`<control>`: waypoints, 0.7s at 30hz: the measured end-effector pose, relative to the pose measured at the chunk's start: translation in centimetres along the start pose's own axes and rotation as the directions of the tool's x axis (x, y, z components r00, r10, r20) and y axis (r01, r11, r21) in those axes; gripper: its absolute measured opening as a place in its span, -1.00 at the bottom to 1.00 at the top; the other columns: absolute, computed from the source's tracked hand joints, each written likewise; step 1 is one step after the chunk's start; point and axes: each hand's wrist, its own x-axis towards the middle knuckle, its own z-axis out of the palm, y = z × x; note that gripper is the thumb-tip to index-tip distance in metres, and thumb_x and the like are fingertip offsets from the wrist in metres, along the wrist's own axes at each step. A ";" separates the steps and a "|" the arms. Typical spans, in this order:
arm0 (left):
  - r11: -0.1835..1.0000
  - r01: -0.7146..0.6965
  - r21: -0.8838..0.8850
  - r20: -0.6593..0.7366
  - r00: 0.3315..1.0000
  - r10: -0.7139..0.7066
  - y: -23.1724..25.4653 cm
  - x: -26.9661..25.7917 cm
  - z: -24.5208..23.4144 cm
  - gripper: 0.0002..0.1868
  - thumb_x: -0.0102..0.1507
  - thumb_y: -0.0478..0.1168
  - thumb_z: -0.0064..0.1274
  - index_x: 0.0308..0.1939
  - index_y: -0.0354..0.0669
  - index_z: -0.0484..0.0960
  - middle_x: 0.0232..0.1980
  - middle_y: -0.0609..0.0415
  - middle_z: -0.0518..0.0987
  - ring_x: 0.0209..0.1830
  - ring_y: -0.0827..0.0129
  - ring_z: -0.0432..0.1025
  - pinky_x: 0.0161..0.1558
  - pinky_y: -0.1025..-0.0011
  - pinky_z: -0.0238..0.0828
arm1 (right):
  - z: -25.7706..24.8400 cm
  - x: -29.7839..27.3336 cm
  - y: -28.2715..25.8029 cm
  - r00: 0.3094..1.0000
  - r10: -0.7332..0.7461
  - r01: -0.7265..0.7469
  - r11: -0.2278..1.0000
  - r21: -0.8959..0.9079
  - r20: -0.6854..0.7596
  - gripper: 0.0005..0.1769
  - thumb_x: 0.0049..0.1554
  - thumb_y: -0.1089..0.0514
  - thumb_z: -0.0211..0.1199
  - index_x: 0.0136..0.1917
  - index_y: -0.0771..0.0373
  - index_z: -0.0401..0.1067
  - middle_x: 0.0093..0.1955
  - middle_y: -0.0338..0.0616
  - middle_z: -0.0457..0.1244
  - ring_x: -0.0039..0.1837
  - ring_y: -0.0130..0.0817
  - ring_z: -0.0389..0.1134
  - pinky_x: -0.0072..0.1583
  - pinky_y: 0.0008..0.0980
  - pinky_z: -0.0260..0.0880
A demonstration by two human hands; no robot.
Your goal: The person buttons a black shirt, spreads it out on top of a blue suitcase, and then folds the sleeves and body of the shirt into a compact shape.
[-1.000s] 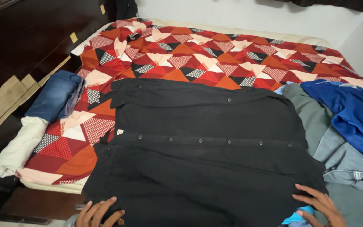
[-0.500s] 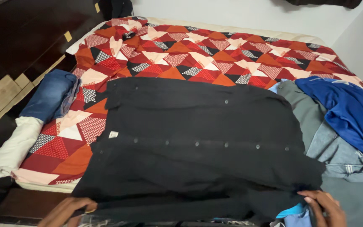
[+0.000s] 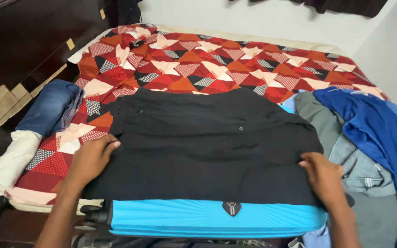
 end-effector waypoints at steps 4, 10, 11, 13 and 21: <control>0.948 -0.314 0.041 -0.323 0.894 0.311 0.1 3.0 1.1 -0.66 0.29 -0.22 -0.02 0.15 -0.12 0.55 0.11 -0.06 0.58 0.17 -0.05 0.44 0.15 0.02 0.32 | 1.8 3.1 -0.4 0.980 -0.138 0.103 0.970 -0.221 -0.146 -0.85 0.13 0.11 0.25 -0.01 0.10 0.54 0.05 -0.15 0.37 0.12 -0.07 0.39 0.17 -0.04 0.21; 0.909 -0.402 0.112 -0.319 0.852 0.416 0.0 13.9 3.0 -0.36 0.28 0.05 0.20 0.33 -0.19 0.46 0.37 -0.25 0.40 0.37 -0.24 0.26 0.23 -0.22 0.13 | 8.9 13.1 7.9 0.985 -0.151 0.160 0.980 0.115 -0.080 -0.73 0.29 0.04 0.23 0.19 0.18 0.49 0.23 -0.04 0.35 0.26 -0.04 0.37 0.24 -0.16 0.33; 0.879 -0.461 0.123 -0.249 0.843 0.477 -0.5 15.9 3.5 -0.24 0.21 0.10 0.27 0.36 -0.23 0.44 0.40 -0.34 0.35 0.39 -0.29 0.23 0.20 -0.25 0.10 | 11.2 15.2 9.4 0.982 -0.177 0.187 0.962 0.197 -0.069 -0.67 0.30 0.01 0.22 0.25 0.22 0.46 0.24 0.01 0.34 0.30 -0.02 0.36 0.28 -0.16 0.34; 0.908 -0.406 0.102 0.001 0.913 0.408 -1.2 18.8 4.0 -0.15 0.15 0.20 0.32 0.37 -0.19 0.45 0.34 -0.24 0.43 0.38 -0.14 0.29 0.31 -0.05 0.19 | 14.1 18.6 9.8 0.985 -0.150 0.119 0.949 0.292 0.087 -0.48 0.27 -0.03 0.24 0.39 0.28 0.38 0.30 0.13 0.30 0.34 0.07 0.31 0.28 -0.10 0.29; 0.954 -0.207 0.219 0.245 0.958 0.151 0.4 21.5 2.6 -0.10 -0.05 0.17 0.47 0.25 -0.19 0.56 0.26 -0.14 0.54 0.35 0.02 0.39 0.27 0.11 0.36 | 20.2 21.4 8.2 0.960 0.007 -0.035 0.995 0.097 0.281 -0.26 -0.15 -0.03 0.59 0.22 0.35 0.48 0.11 0.14 0.40 0.19 0.01 0.43 0.21 -0.16 0.41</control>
